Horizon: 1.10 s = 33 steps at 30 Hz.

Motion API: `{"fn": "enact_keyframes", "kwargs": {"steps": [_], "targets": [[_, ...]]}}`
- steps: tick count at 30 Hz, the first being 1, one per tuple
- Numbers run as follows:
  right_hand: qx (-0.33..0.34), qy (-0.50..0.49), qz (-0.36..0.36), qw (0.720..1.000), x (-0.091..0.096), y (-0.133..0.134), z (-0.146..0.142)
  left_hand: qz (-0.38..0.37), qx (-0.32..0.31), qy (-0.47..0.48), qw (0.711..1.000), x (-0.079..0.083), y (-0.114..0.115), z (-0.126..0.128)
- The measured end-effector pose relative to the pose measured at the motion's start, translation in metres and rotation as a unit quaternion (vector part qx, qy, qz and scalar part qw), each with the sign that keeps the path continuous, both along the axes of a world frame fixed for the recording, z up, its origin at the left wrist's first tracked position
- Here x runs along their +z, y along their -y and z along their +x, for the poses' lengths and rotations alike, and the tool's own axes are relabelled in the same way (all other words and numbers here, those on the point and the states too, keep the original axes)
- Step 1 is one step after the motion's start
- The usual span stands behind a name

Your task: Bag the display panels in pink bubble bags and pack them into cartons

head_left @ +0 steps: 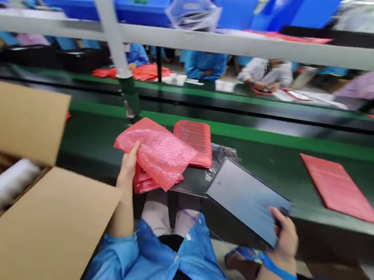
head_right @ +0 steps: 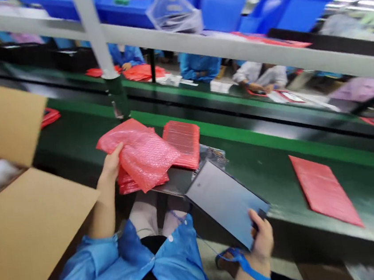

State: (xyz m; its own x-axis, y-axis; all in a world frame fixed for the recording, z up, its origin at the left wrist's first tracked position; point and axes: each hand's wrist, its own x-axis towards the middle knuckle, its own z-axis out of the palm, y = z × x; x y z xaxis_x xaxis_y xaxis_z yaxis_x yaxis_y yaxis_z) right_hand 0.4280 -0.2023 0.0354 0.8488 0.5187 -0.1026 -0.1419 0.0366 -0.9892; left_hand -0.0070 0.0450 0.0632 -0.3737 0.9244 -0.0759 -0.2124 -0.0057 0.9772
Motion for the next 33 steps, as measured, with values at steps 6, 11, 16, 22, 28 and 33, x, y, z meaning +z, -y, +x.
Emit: {"fn": "enact_keyframes", "kwargs": {"steps": [6, 11, 16, 22, 28, 33], "targets": [[0.035, -0.022, 0.036, 0.998, 0.011, -0.036, -0.046, 0.006, 0.009, -0.367, 0.93, -0.007, -0.036, -0.053], [0.168, 0.148, 0.054, 0.973, 0.021, -0.1, -0.14, 0.077, -0.026, -0.519, 0.851, -0.029, 0.008, -0.042], [0.359, 0.362, 0.181, 0.841, 0.027, -0.17, -0.212, 0.045, -0.147, -0.5, 0.852, -0.057, 0.043, -0.037], [0.292, 0.095, 0.172, 0.936, 0.017, -0.226, -0.282, 0.042, -0.158, -0.443, 0.881, -0.06, 0.032, -0.037], [0.416, -0.082, 0.16, 0.891, -0.01, -0.214, -0.313, 0.089, -0.07, -0.303, 0.946, -0.071, 0.027, -0.028], [0.413, -0.011, 0.076, 0.908, -0.038, -0.147, -0.243, 0.099, -0.105, -0.412, 0.9, -0.063, 0.052, -0.031]]}}
